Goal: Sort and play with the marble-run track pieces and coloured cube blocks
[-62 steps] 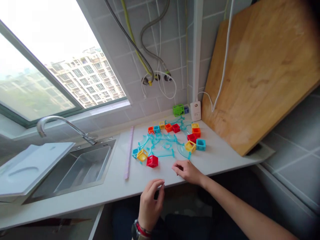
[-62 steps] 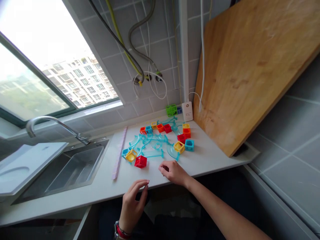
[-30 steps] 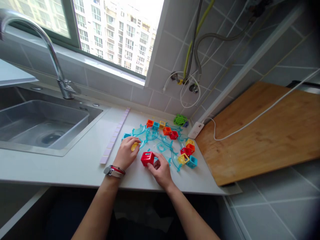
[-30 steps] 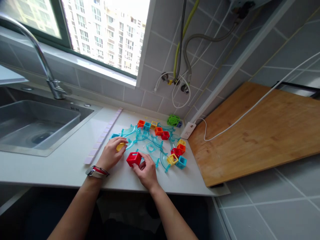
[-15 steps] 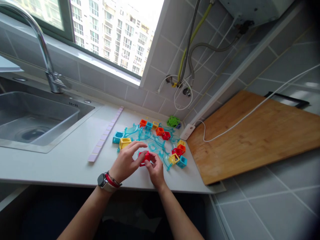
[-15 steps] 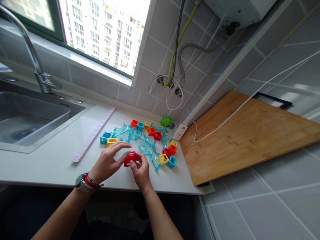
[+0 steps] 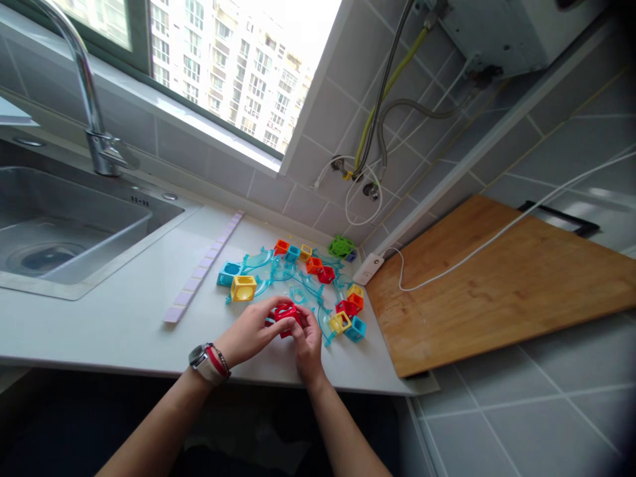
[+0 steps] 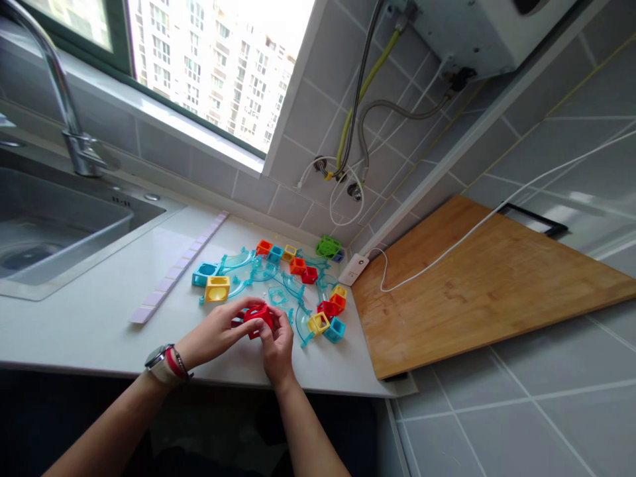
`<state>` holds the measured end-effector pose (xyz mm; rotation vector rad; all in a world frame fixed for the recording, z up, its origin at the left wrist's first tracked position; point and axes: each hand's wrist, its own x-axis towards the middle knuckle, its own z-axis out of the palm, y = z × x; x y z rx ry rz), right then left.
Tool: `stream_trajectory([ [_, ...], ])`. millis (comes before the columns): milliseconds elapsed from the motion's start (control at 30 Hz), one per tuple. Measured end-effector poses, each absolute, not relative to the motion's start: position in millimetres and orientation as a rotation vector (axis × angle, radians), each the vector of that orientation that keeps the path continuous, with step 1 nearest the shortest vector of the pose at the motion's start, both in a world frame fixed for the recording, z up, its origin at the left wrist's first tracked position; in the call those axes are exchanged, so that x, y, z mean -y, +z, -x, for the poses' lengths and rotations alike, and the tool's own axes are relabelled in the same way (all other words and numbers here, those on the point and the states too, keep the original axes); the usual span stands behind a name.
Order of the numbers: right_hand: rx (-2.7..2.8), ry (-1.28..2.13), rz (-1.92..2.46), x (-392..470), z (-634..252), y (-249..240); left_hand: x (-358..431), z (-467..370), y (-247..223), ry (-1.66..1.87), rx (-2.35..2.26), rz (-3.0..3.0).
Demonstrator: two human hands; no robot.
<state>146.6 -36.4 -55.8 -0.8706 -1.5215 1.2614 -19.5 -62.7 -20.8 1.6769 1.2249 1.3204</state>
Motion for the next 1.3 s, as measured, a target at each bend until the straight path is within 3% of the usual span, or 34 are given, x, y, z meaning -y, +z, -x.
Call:
stream_trajectory([
  [167,1.891,1.219,0.896,33,-186,-27,59,21,-27,1.317,-1.021,-1.538],
  [333,2.300,0.841,1.015,0,-250,27,52,8,-35,1.360,-0.923,-1.393],
  [467,2.414,0.491,1.301,-45,-293,44,51,-8,-40,1.397,-0.952,-1.445],
  [967,2.831,0.325,1.409,-119,-310,25,53,-24,-44,1.334,-1.004,-1.524],
  [1300,2.726,0.221,1.473,-118,-319,-7,52,-26,-47,1.305,-1.058,-1.544],
])
